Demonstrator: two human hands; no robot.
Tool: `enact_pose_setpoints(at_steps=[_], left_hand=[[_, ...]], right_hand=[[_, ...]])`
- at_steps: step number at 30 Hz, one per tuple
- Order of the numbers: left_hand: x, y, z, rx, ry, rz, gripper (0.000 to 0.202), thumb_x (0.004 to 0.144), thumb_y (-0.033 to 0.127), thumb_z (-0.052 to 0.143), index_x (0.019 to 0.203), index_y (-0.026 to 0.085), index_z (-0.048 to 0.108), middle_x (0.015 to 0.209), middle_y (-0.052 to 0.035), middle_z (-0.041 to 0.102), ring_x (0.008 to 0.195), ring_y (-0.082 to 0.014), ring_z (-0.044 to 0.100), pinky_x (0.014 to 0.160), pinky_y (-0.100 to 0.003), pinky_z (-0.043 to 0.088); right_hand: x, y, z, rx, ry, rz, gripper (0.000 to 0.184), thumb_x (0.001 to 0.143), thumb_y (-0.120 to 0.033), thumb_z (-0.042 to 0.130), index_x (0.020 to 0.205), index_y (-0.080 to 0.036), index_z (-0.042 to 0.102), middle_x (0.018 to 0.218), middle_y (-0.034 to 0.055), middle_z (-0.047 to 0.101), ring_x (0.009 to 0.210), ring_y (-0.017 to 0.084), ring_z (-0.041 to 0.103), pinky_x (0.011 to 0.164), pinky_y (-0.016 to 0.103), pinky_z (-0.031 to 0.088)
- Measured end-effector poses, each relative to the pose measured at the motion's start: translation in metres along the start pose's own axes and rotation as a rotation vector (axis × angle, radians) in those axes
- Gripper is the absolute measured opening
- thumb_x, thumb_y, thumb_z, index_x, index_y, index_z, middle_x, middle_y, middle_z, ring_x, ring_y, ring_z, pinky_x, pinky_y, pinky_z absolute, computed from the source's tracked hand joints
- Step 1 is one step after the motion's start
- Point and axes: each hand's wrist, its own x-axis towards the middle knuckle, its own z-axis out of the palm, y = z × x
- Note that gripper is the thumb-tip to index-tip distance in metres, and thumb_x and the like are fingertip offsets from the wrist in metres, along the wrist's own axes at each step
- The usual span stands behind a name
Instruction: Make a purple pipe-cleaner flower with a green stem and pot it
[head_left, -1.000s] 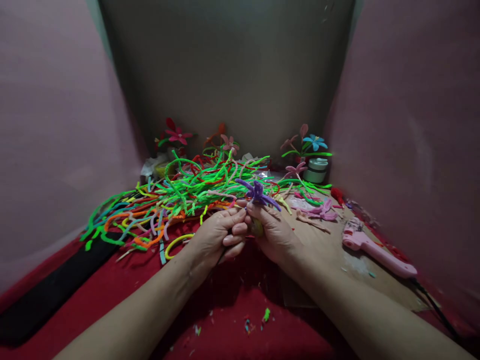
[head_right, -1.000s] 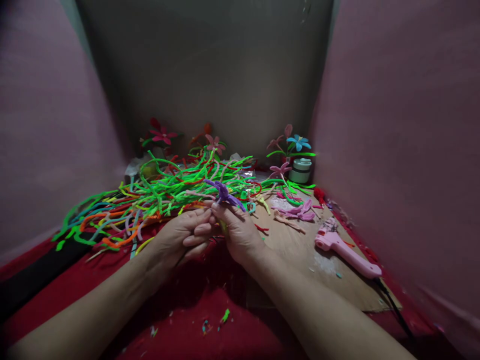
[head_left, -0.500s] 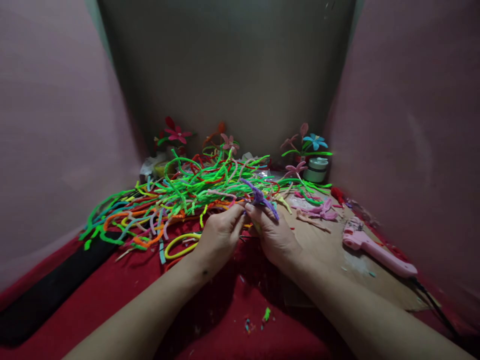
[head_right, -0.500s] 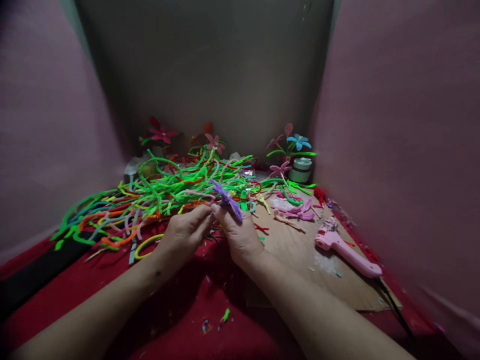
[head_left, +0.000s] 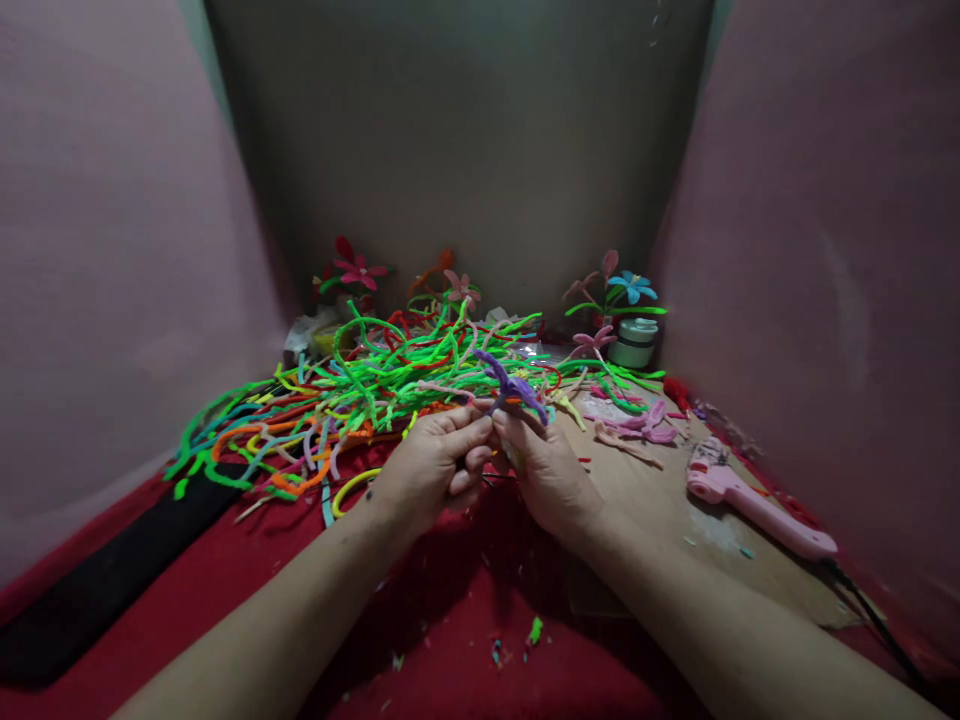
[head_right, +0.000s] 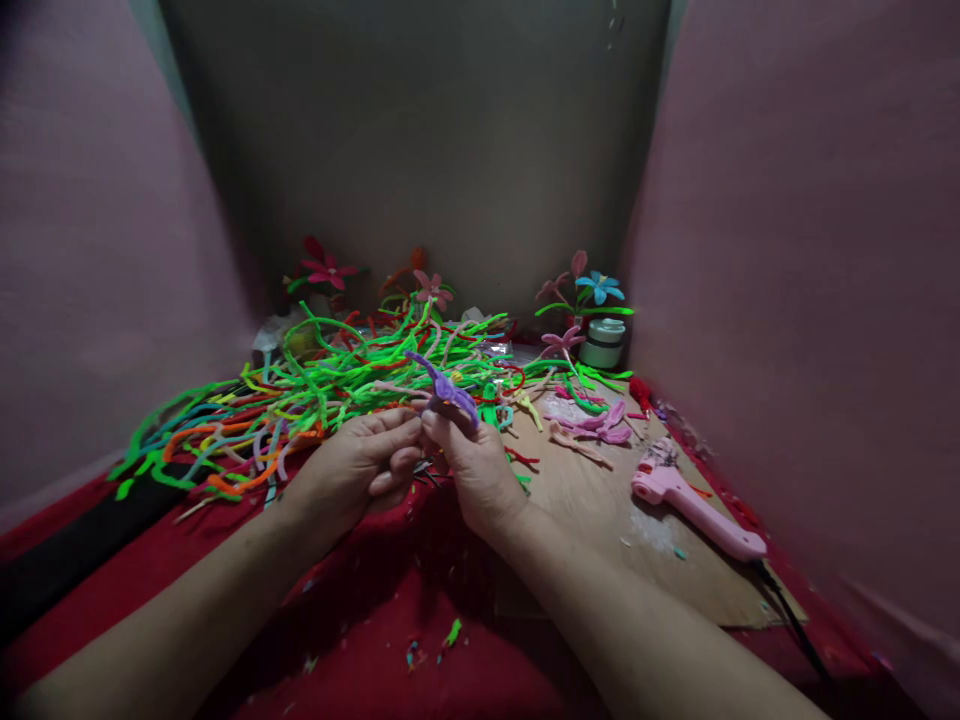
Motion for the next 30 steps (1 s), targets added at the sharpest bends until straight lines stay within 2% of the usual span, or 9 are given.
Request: enact_pose_setpoints(at_steps=[3, 7, 10, 14, 16, 18, 24, 27, 30], left_hand=[[0.0, -0.001, -0.004, -0.133, -0.078, -0.038, 0.017, 0.081, 0.028, 0.056, 0.072, 0.016, 0.049, 0.05, 0.0097, 0.034, 0.031, -0.0005, 0.014, 0.027, -0.012, 0.023], [0.0, 0.0, -0.007, -0.145, -0.172, -0.066, 0.016, 0.082, 0.031, 0.054, 0.078, 0.016, 0.054, 0.049, 0.0104, 0.031, 0.032, -0.0011, 0.009, 0.026, -0.013, 0.022], [-0.001, 0.002, -0.006, 0.172, -0.105, 0.022, 0.026, 0.085, 0.037, 0.049, 0.068, 0.017, 0.052, 0.045, 0.0082, 0.034, 0.032, -0.0034, 0.021, 0.031, -0.016, 0.025], [-0.001, -0.004, -0.004, 0.836, 0.187, 0.436, 0.015, 0.081, 0.029, 0.055, 0.071, 0.017, 0.058, 0.056, 0.0012, 0.053, 0.049, -0.0101, 0.047, 0.05, -0.021, 0.036], [-0.001, -0.009, -0.005, 1.025, 0.26, 0.588, 0.008, 0.08, 0.025, 0.056, 0.08, 0.019, 0.061, 0.07, -0.0017, 0.06, 0.062, -0.0134, 0.053, 0.061, -0.023, 0.038], [0.0, -0.012, -0.007, 1.088, 0.261, 0.636, 0.011, 0.083, 0.023, 0.051, 0.08, 0.019, 0.061, 0.074, -0.0031, 0.061, 0.068, -0.0151, 0.056, 0.066, -0.024, 0.038], [-0.004, -0.006, -0.001, 0.78, 0.267, 0.495, 0.018, 0.082, 0.026, 0.052, 0.066, 0.018, 0.057, 0.057, 0.0023, 0.048, 0.055, -0.0105, 0.045, 0.056, -0.02, 0.037], [-0.006, 0.0, 0.003, 0.434, 0.168, 0.283, 0.023, 0.081, 0.032, 0.055, 0.064, 0.017, 0.053, 0.05, 0.0054, 0.038, 0.043, -0.006, 0.032, 0.041, -0.017, 0.027], [-0.007, 0.003, 0.003, 0.062, 0.021, 0.095, 0.016, 0.083, 0.031, 0.055, 0.074, 0.017, 0.054, 0.047, 0.0086, 0.033, 0.034, -0.003, 0.019, 0.032, -0.015, 0.018]], right_hand=[[0.001, 0.0, 0.0, 0.037, -0.008, 0.021, 0.018, 0.074, -0.038, 0.066, 0.077, -0.021, 0.066, 0.06, -0.0042, 0.052, 0.05, 0.008, 0.04, 0.049, 0.023, 0.033], [0.002, -0.003, -0.001, 0.096, -0.054, 0.04, 0.018, 0.071, -0.037, 0.069, 0.077, -0.02, 0.066, 0.062, -0.0032, 0.056, 0.056, 0.01, 0.047, 0.052, 0.023, 0.036], [0.003, -0.003, -0.001, 0.109, 0.03, -0.001, 0.014, 0.068, -0.032, 0.072, 0.072, -0.019, 0.066, 0.063, -0.0029, 0.059, 0.057, 0.01, 0.049, 0.053, 0.023, 0.038], [0.002, -0.003, 0.001, 0.123, 0.11, -0.054, 0.016, 0.067, -0.026, 0.072, 0.081, -0.022, 0.069, 0.075, -0.0014, 0.065, 0.065, 0.013, 0.055, 0.056, 0.024, 0.041], [0.0, -0.005, 0.004, 0.087, 0.147, -0.06, 0.014, 0.065, -0.025, 0.073, 0.078, -0.023, 0.069, 0.074, -0.0023, 0.065, 0.065, 0.012, 0.054, 0.055, 0.023, 0.04], [-0.002, -0.007, 0.006, 0.025, 0.161, -0.062, 0.011, 0.065, -0.026, 0.074, 0.074, -0.023, 0.069, 0.07, -0.0034, 0.063, 0.062, 0.011, 0.051, 0.053, 0.023, 0.038], [-0.005, -0.012, 0.007, -0.136, -0.017, -0.167, 0.016, 0.076, -0.027, 0.063, 0.09, -0.025, 0.07, 0.079, -0.0021, 0.064, 0.07, 0.013, 0.051, 0.068, 0.026, 0.041], [-0.004, -0.014, 0.005, -0.17, -0.032, -0.175, 0.015, 0.077, -0.027, 0.063, 0.089, -0.025, 0.071, 0.077, -0.002, 0.063, 0.067, 0.012, 0.048, 0.065, 0.026, 0.04], [-0.003, -0.016, 0.0, -0.212, -0.068, -0.153, 0.018, 0.078, -0.032, 0.062, 0.091, -0.023, 0.071, 0.077, -0.0009, 0.06, 0.067, 0.012, 0.046, 0.063, 0.026, 0.037]])
